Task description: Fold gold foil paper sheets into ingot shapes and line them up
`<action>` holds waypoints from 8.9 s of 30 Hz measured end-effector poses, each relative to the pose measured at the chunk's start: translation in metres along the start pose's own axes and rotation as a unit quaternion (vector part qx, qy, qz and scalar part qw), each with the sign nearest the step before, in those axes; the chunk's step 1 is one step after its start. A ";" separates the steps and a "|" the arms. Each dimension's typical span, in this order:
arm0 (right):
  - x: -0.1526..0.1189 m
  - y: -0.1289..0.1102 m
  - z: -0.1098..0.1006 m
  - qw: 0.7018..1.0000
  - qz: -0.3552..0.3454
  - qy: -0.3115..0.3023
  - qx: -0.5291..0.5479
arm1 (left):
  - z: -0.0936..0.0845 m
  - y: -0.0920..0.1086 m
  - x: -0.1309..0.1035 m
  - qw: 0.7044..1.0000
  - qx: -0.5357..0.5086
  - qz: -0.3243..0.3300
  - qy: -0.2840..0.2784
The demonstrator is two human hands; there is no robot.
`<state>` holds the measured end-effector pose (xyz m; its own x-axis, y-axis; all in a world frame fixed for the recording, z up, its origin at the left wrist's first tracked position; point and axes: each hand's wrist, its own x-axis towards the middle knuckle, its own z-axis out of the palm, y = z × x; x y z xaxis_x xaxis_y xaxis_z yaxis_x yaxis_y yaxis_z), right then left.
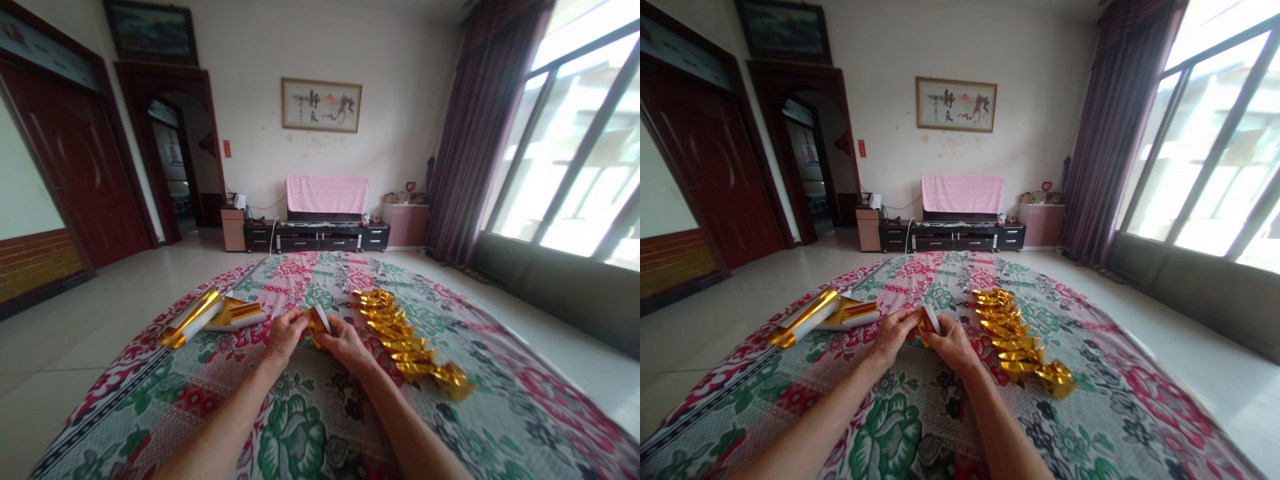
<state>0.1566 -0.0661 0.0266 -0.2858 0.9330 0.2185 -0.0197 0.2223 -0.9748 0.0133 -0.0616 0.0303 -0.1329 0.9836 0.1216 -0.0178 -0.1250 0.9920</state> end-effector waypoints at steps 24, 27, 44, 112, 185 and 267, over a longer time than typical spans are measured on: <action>-0.003 -0.007 -0.001 1.000 -0.004 -0.011 0.004 | 0.001 0.001 0.000 0.999 -0.039 -0.020 0.001; -0.003 -0.005 -0.002 1.000 -0.001 -0.012 -0.003 | 0.000 0.002 -0.001 0.999 -0.043 -0.022 -0.006; 0.000 0.003 -0.004 0.999 0.022 -0.028 0.006 | -0.001 0.000 0.000 0.997 -0.062 -0.025 -0.049; 0.000 -0.003 0.003 0.998 0.054 -0.003 0.036 | -0.002 0.003 -0.002 0.998 -0.021 -0.056 -0.032; 0.000 -0.014 0.003 0.985 0.046 0.131 0.103 | -0.008 0.012 -0.004 0.961 0.114 -0.109 -0.226; -0.001 -0.013 0.002 0.984 0.071 0.157 0.053 | -0.001 0.002 -0.009 0.973 0.157 0.016 -0.166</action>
<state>0.1553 -0.0700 0.0387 0.0158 0.9976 0.0677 -0.1059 0.0690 -0.9920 0.0139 -0.0704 0.0316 0.2012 0.9738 0.1060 0.2908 -0.1627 0.9428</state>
